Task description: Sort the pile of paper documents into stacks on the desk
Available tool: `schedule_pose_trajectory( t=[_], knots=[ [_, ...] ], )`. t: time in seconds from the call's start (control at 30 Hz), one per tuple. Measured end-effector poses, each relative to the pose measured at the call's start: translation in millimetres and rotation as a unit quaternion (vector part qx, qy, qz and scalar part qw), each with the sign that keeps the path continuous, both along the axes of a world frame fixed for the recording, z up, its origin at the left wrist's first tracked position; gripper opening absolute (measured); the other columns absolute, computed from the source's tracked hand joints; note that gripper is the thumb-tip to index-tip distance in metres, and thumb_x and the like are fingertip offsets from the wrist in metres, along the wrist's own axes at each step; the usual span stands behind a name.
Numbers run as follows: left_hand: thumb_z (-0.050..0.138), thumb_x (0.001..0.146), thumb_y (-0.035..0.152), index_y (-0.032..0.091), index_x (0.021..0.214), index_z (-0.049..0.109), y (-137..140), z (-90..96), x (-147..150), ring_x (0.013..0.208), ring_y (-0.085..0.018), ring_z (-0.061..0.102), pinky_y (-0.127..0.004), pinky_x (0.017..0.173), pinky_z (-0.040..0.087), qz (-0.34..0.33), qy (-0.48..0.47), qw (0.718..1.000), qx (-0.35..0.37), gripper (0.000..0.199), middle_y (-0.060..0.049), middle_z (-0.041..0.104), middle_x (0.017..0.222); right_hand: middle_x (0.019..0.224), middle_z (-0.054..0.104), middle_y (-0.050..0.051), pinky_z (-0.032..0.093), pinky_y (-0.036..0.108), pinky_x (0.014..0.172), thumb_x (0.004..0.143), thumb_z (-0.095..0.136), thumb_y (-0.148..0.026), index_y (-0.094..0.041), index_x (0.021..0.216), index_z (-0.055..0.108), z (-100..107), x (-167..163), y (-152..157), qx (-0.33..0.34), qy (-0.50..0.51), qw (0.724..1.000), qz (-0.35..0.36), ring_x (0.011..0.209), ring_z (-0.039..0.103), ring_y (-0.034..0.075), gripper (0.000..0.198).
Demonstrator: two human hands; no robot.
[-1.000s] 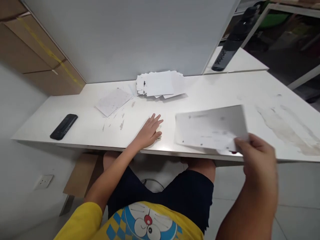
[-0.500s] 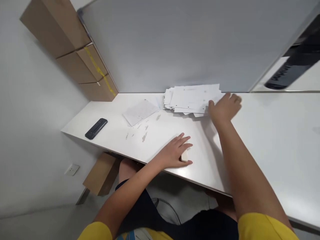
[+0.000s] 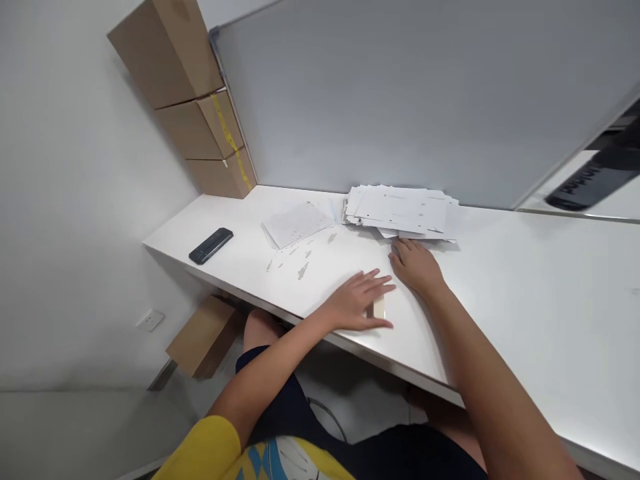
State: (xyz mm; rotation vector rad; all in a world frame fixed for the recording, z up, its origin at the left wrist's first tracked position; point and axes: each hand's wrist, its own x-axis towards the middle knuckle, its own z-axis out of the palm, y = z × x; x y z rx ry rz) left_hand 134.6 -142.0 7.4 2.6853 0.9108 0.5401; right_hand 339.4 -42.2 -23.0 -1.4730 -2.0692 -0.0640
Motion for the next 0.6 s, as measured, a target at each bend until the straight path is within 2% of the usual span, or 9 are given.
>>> schedule_pose_trajectory(
  t=[0.07,0.13,0.2,0.27,0.3,0.37,0.47,0.6],
  knots=[
    [0.048,0.094,0.059,0.026,0.139,0.053,13.5,2.2,-16.9,0.140,-0.028,0.045,-0.049,0.115,0.038,0.040,-0.031,0.997,0.057,0.056,-0.009,0.059,0.140,0.118,0.067,0.023,0.046,0.050,0.096,0.088,0.040,-0.031,-0.009,0.109,0.067,-10.7,7.6,-3.6,-0.018,-0.021,1.000,-0.012,0.112,0.059,0.036,0.039],
    [0.044,0.098,0.049,0.022,0.132,0.059,35.5,7.2,-48.8,0.129,-0.029,0.056,-0.049,0.109,0.042,0.119,-0.048,0.987,0.094,0.045,-0.012,0.067,0.126,0.124,0.065,0.022,0.046,0.050,0.098,0.088,0.042,-0.033,-0.010,0.112,0.067,-19.6,16.6,-9.2,-0.043,0.007,0.999,-0.027,0.116,0.058,0.036,0.042],
    [0.045,0.098,0.041,0.017,0.129,0.060,60.0,12.2,-91.7,0.127,-0.030,0.056,-0.050,0.108,0.041,0.240,-0.045,0.965,0.100,0.042,-0.016,0.067,0.124,0.124,0.066,0.020,0.047,0.049,0.098,0.086,0.045,-0.035,-0.012,0.113,0.068,-23.7,25.0,-12.9,-0.070,0.048,0.996,-0.037,0.116,0.059,0.035,0.042],
    [0.048,0.097,0.039,0.014,0.126,0.061,80.0,13.8,-134.0,0.130,-0.032,0.053,-0.050,0.110,0.037,0.359,-0.029,0.929,0.080,0.041,-0.018,0.065,0.128,0.119,0.069,0.018,0.048,0.048,0.096,0.084,0.046,-0.036,-0.014,0.110,0.069,-22.8,30.6,-12.9,-0.095,0.104,0.988,-0.054,0.112,0.061,0.034,0.041],
    [0.049,0.096,0.038,0.013,0.123,0.062,86.8,13.2,-151.1,0.129,-0.032,0.053,-0.050,0.109,0.037,0.396,-0.022,0.915,0.068,0.039,-0.018,0.065,0.127,0.116,0.071,0.017,0.048,0.048,0.094,0.084,0.046,-0.036,-0.015,0.109,0.070,-21.0,32.1,-11.8,-0.105,0.135,0.983,-0.065,0.109,0.062,0.033,0.040],
    [0.047,0.096,0.030,0.011,0.107,0.068,93.9,10.6,-173.1,0.118,-0.034,0.060,-0.051,0.103,0.041,0.411,-0.020,0.909,0.067,0.030,-0.020,0.070,0.111,0.110,0.073,0.015,0.049,0.047,0.091,0.083,0.046,-0.038,-0.017,0.104,0.071,-16.6,32.9,-9.2,-0.122,0.186,0.972,-0.081,0.103,0.064,0.032,0.039],
    [0.043,0.098,0.024,0.014,0.086,0.068,91.5,6.9,-181.4,0.098,-0.030,0.066,-0.046,0.093,0.047,0.395,-0.035,0.913,0.091,0.029,-0.016,0.070,0.087,0.107,0.073,0.015,0.049,0.047,0.091,0.081,0.048,-0.039,-0.018,0.099,0.072,-10.9,30.5,-8.7,-0.127,0.220,0.964,-0.076,0.101,0.065,0.032,0.037],
    [0.037,0.102,0.030,0.019,0.087,0.065,76.8,2.6,-173.7,0.091,-0.025,0.065,-0.041,0.084,0.050,0.352,-0.086,0.922,0.138,0.034,-0.011,0.067,0.081,0.104,0.072,0.016,0.047,0.050,0.093,0.082,0.046,-0.037,-0.018,0.094,0.071,-4.4,24.8,-16.4,-0.102,0.195,0.975,-0.044,0.104,0.063,0.034,0.034]
  ],
)
